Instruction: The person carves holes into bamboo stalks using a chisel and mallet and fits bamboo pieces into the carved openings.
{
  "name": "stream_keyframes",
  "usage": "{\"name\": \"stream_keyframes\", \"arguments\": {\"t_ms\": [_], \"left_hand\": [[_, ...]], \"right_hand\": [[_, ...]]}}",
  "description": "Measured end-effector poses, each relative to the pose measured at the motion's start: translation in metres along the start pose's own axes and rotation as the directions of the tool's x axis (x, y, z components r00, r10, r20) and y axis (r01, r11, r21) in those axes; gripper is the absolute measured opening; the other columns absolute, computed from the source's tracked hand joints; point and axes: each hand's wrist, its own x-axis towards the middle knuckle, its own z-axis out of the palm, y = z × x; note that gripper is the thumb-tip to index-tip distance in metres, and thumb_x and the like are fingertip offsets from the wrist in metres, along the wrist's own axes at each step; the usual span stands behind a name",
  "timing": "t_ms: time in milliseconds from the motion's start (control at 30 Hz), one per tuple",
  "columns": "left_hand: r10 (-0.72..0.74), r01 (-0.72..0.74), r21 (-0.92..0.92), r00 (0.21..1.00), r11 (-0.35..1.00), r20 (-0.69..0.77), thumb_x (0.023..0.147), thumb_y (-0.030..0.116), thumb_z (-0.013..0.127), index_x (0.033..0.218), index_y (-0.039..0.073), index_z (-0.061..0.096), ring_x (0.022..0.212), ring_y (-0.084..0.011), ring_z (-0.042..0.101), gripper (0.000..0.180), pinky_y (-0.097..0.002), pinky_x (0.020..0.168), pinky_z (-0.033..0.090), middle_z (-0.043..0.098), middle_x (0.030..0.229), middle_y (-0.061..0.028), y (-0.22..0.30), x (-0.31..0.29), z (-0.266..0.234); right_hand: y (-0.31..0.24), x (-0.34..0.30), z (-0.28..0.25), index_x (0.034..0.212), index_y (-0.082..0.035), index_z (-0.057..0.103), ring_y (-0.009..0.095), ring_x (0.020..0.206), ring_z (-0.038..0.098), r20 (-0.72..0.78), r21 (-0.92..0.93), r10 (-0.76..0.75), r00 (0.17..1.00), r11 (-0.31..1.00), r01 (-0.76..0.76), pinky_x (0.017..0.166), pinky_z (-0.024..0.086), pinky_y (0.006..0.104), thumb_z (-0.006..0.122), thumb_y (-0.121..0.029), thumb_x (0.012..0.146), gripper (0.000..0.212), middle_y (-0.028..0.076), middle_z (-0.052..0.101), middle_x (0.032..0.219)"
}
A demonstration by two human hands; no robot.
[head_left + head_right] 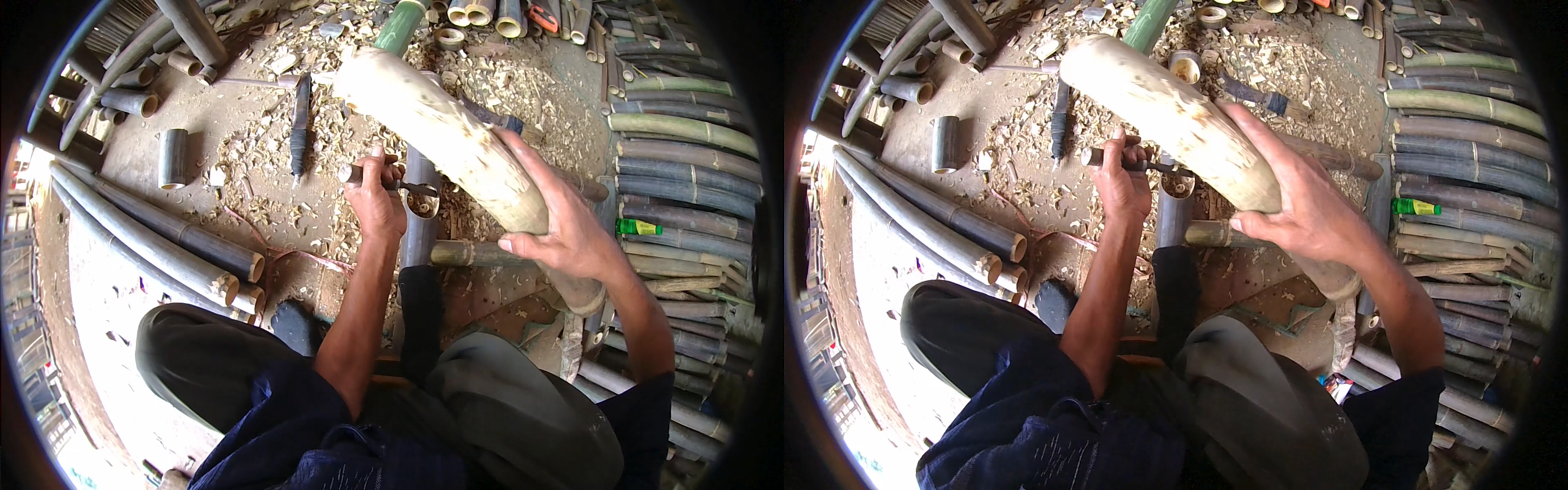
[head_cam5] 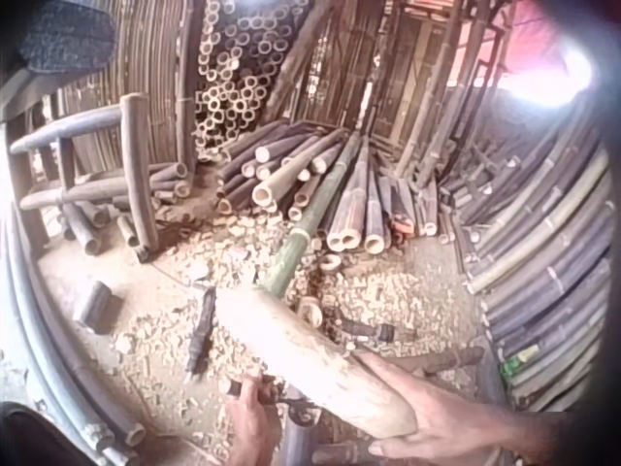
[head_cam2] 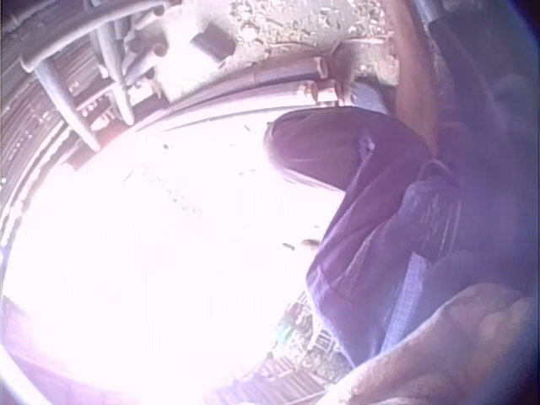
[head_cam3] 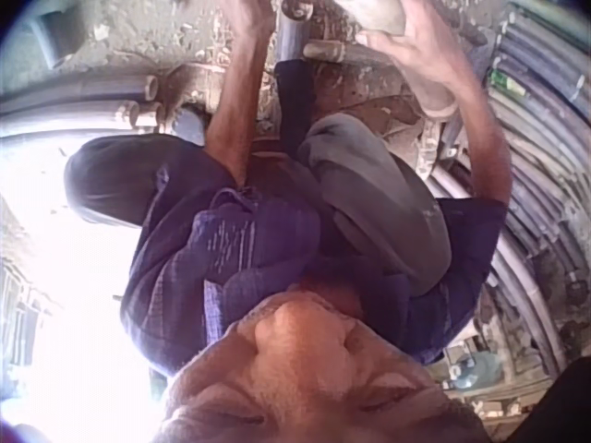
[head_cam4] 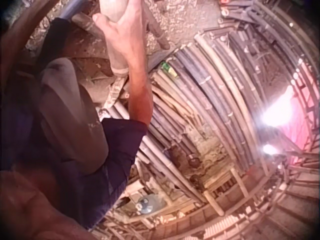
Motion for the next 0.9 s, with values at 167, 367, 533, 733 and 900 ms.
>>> {"name": "stream_keyframes", "arguments": {"t_ms": [167,367,533,733,900], "left_hand": [[0.026,-0.03,-0.053,0.997,0.998,-0.067,0.095,0.009,0.07,0.081,0.006,0.056,0.071,-0.0171,0.059,0.02,-0.0346,0.069,0.052,0.059,0.078,-0.0045,0.001,-0.016,0.001],[0.072,-0.072,-0.031,0.997,0.997,-0.024,0.093,0.016,0.074,0.122,-0.001,0.062,0.099,-0.0202,0.068,0.036,-0.0355,0.086,0.059,0.068,0.112,-0.0104,-0.002,-0.021,-0.006],[-0.094,0.118,-0.202,0.988,0.972,0.125,0.094,0.029,0.078,0.143,0.008,0.05,0.124,-0.0189,0.06,0.061,-0.0381,0.103,0.052,0.06,0.136,-0.0054,-0.016,-0.024,-0.033],[0.03,-0.036,0.079,0.996,0.996,0.081,0.095,0.051,0.071,0.154,0.012,0.037,0.137,-0.0209,0.049,0.078,-0.0412,0.115,0.042,0.051,0.149,-0.0048,-0.021,-0.032,-0.034],[-0.19,0.198,-0.046,0.971,0.979,0.143,0.1,0.038,0.07,0.156,0.01,0.034,0.139,-0.021,0.046,0.072,-0.0402,0.117,0.04,0.047,0.151,-0.0056,-0.023,-0.049,-0.019]], "right_hand": [[-0.035,0.036,-0.008,0.164,-0.014,0.027,0.035,0.139,0.053,0.074,-0.139,-0.016,0.997,0.99,0.027,0.118,0.041,0.0428,0.079,-0.006,0.072,0.106,0.02,0.047,0.157],[-0.063,0.063,-0.003,0.162,-0.029,0.03,0.037,0.118,0.066,0.142,-0.288,-0.073,0.987,0.951,0.112,0.104,0.056,0.0436,0.079,0.001,0.073,0.106,0.018,0.059,0.138],[-0.033,0.07,0.016,0.162,-0.032,0.031,0.03,0.075,0.071,0.254,-0.487,-0.195,0.947,0.82,0.3,0.069,0.065,0.043,0.079,-0.011,0.079,0.099,0.017,0.063,0.097],[-0.063,0.08,0.009,0.163,-0.041,0.028,0.023,0.074,0.063,0.294,-0.669,-0.19,0.937,0.659,0.344,0.067,0.062,0.0368,0.084,-0.012,0.078,0.105,0.008,0.056,0.094],[-0.037,0.052,0.019,0.163,-0.037,0.03,0.021,0.068,0.061,0.307,-0.718,-0.104,0.946,0.627,0.302,0.064,0.062,0.0364,0.084,-0.011,0.078,0.103,0.01,0.056,0.093]]}}
